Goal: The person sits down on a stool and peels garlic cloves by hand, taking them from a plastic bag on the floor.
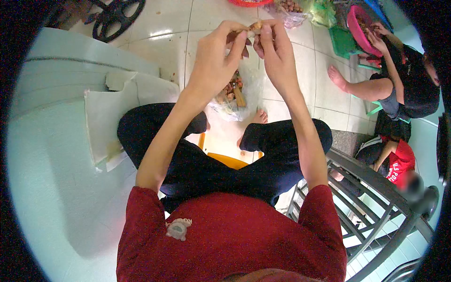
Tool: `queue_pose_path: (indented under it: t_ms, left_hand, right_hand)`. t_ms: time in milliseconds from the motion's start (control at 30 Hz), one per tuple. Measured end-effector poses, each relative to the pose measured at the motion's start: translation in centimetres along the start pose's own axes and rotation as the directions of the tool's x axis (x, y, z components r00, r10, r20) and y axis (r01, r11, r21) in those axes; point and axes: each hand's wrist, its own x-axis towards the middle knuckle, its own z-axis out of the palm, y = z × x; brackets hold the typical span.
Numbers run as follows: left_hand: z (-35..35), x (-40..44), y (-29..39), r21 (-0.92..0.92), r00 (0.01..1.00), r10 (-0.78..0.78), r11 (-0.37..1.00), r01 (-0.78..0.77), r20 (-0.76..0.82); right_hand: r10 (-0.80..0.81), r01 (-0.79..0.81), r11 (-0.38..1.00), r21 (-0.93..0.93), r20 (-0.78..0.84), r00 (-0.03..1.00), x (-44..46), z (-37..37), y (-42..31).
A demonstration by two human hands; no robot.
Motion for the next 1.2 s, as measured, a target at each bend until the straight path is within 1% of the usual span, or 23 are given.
queue_pose_path:
  t_ms: [33, 100, 133, 200, 300, 367, 400, 433, 467, 500, 567, 600, 633, 667, 733, 867, 933, 967, 1000, 1067, 1133, 1167, 1200]
  left_hand:
    - [-0.1, 0.0, 0.0, -0.02, 1.0, 0.001, 1.0, -0.001, 0.017]
    - [-0.2, 0.2, -0.2, -0.037, 0.999, 0.008, 0.999, -0.007, 0.034]
    - [-0.1, 0.3, -0.5, -0.098, 0.999, -0.021, 0.995, 0.024, 0.034]
    - [-0.1, 0.4, -1.1, -0.158, 0.998, -0.045, 0.986, 0.05, 0.037]
    - [-0.1, 0.5, -2.0, -0.137, 0.995, -0.1, 0.986, 0.1, 0.007]
    - [-0.1, 0.6, -3.1, 0.109, 0.996, -0.085, 0.991, 0.081, 0.037]
    - [0.2, 0.7, -4.4, 0.11, 0.994, -0.104, 0.989, 0.1, 0.034]
    - [0.7, 1.0, -6.6, 0.264, 0.994, -0.034, 0.965, 0.007, 0.1]
    - [1.1, 0.7, -8.4, 0.407, 0.984, 0.018, 0.909, -0.089, 0.175]
    - [1.5, -0.4, -9.6, 0.421, 0.987, -0.014, 0.905, -0.057, 0.163]
    - [2.7, -1.4, -11.8, 0.499, 0.964, -0.136, 0.867, 0.006, 0.226]
    - [3.5, -2.3, -14.3, 0.499, 0.964, -0.116, 0.866, -0.019, 0.237]
    - [4.2, -3.6, -16.7, 0.498, 0.964, -0.088, 0.866, -0.051, 0.252]
    - [4.4, -5.1, -18.1, 0.511, 0.964, -0.101, 0.859, -0.041, 0.247]
    - [4.5, -7.0, -20.5, 0.398, 0.942, -0.183, 0.915, 0.059, 0.28]
    - [4.3, -8.1, -23.5, 0.422, 0.921, -0.265, 0.898, 0.127, 0.286]
    - [4.1, -8.7, -23.1, 0.609, 0.897, -0.301, 0.792, 0.046, 0.324]
    - [4.2, -9.3, -24.6, 0.61, 0.899, -0.298, 0.791, 0.045, 0.32]
    - [4.4, -9.9, -26.0, 0.609, 0.888, -0.183, 0.783, -0.128, 0.422]
    - [4.4, -8.9, -24.3, 0.586, 0.848, -0.067, 0.751, -0.303, 0.525]
    - [4.9, -6.3, -19.4, 0.689, 0.827, -0.145, 0.64, -0.34, 0.543]
    - [4.4, -4.9, -15.7, 0.679, 0.824, -0.13, 0.643, -0.354, 0.552]
    - [3.5, -3.4, -11.4, 0.593, 0.891, -0.1, 0.778, -0.207, 0.443]
  right_hand:
    - [-0.004, 0.004, 1.0, 0.0, -0.002, 1.0, 0.0, 0.0, -0.2]
    - [0.084, -0.099, 0.95, 0.297, 0.063, 0.994, 0.1, 0.0, -0.5]
    - [0.082, -0.096, 0.95, 0.298, 0.061, 0.995, 0.1, 0.0, -0.5]
    - [0.141, -0.18, 0.833, 0.524, 0.114, 0.983, 0.3, -0.2, -0.2]
    - [0.195, -0.216, 0.828, 0.517, 0.095, 0.976, 0.4, -1.0, 0.1]
    - [0.179, -0.186, 0.835, 0.518, 0.065, 0.982, 0.7, -1.3, 0.0]
    - [0.159, -0.154, 0.84, 0.52, 0.035, 0.987, 0.8, -1.4, 0.2]
    - [0.131, -0.111, 0.805, 0.583, 0.007, 0.991, 1.0, -1.4, 0.8]
    - [0.074, -0.058, 0.825, 0.562, -0.007, 0.997, 1.4, -1.7, 0.7]
    - [0.019, -0.007, 0.837, 0.547, -0.015, 1.0, 1.6, -2.0, 0.7]
    - [0.054, -0.028, 0.773, 0.634, -0.021, 0.998, 2.1, -2.9, 2.5]
    - [0.098, -0.036, 0.885, 0.464, -0.109, 0.989, 1.8, -2.9, 2.2]
    - [0.061, -0.015, 0.77, 0.638, -0.05, 0.997, 2.0, -3.4, 2.3]
    - [0.085, -0.035, 0.773, 0.634, -0.049, 0.995, 1.9, -3.8, 2.5]
    - [0.101, -0.045, 0.773, 0.632, -0.053, 0.993, 2.1, -4.1, 2.8]
    - [0.116, -0.057, 0.769, 0.637, -0.051, 0.992, 2.6, -4.1, 3.1]
    - [0.105, -0.055, 0.795, 0.604, -0.048, 0.993, 2.8, -3.8, 3.0]
    - [0.151, -0.092, 0.819, 0.567, -0.057, 0.987, 2.9, -3.7, 3.0]
    - [0.195, -0.128, 0.839, 0.529, -0.073, 0.978, 3.1, -3.7, 3.0]
    - [0.158, -0.111, 0.866, 0.487, -0.058, 0.986, 2.9, -3.4, 2.4]
    - [0.13, -0.096, 0.894, 0.438, -0.049, 0.99, 2.5, -2.9, 1.8]
    - [0.078, -0.06, 0.911, 0.408, -0.028, 0.997, 2.4, -2.8, 1.6]
    - [0.026, -0.019, 0.927, 0.374, -0.013, 1.0, 2.4, -2.9, 1.3]
